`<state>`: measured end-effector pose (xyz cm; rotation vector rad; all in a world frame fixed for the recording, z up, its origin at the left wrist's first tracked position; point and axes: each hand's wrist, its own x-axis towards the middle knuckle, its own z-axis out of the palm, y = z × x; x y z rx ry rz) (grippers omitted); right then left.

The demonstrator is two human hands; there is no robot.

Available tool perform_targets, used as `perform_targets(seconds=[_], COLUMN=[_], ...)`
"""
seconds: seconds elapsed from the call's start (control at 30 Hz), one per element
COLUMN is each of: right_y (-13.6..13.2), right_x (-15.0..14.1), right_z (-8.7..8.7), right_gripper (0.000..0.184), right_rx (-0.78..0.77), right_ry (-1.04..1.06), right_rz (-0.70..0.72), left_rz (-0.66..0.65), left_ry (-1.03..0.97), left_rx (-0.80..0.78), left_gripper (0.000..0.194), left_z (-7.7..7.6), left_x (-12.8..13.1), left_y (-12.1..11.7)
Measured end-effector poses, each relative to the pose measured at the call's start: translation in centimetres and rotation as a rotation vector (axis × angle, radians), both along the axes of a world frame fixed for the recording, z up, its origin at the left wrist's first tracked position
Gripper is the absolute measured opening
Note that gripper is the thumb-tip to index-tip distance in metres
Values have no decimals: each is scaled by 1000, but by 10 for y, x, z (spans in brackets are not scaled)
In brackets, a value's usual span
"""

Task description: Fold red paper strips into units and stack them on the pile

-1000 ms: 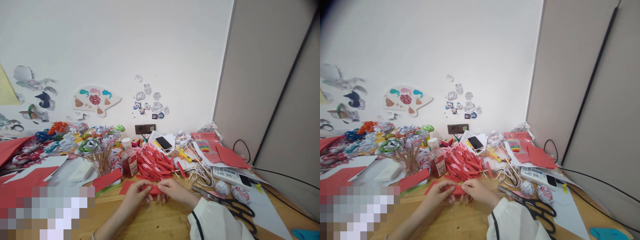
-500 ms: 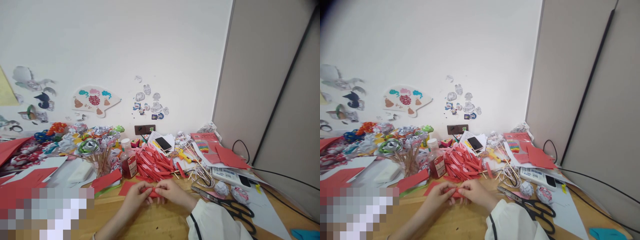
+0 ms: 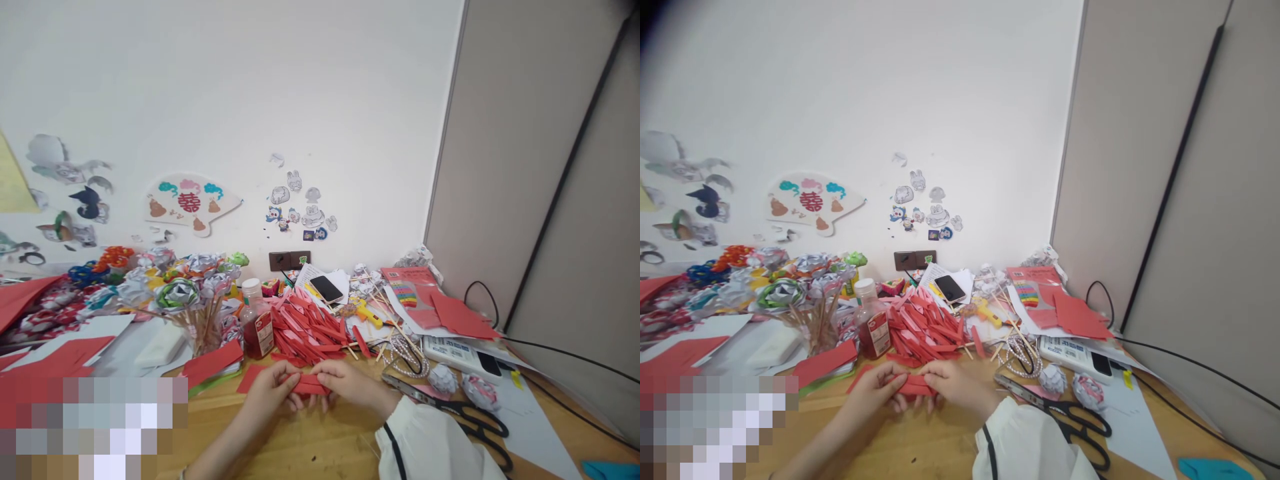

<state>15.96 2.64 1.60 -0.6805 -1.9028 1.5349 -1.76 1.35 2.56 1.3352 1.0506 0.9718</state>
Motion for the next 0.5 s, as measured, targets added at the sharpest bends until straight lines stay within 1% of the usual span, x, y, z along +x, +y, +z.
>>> perform_targets(seconds=[0.07, 0.13, 0.27, 0.37, 0.5], right_y=[-2, -2, 0, 1, 0], right_x=[-4, -8, -10, -8, -8], right_z=[-2, -5, -8, -4, 1], right_gripper=[29, 28, 27, 28, 26], right_rx=[-19, -33, -105, -167, -167], right_ry=[2, 5, 28, 60, 134], right_rz=[-7, -31, -58, -17, 0], left_rz=[27, 23, -70, -112, -102], left_ry=[20, 35, 37, -32, -171], left_rx=[14, 16, -13, -73, -153], left_gripper=[39, 38, 37, 32, 25], left_z=[-2, -2, 4, 6, 6], left_x=[1, 1, 0, -2, -4], left_y=[0, 0, -3, -3, -3])
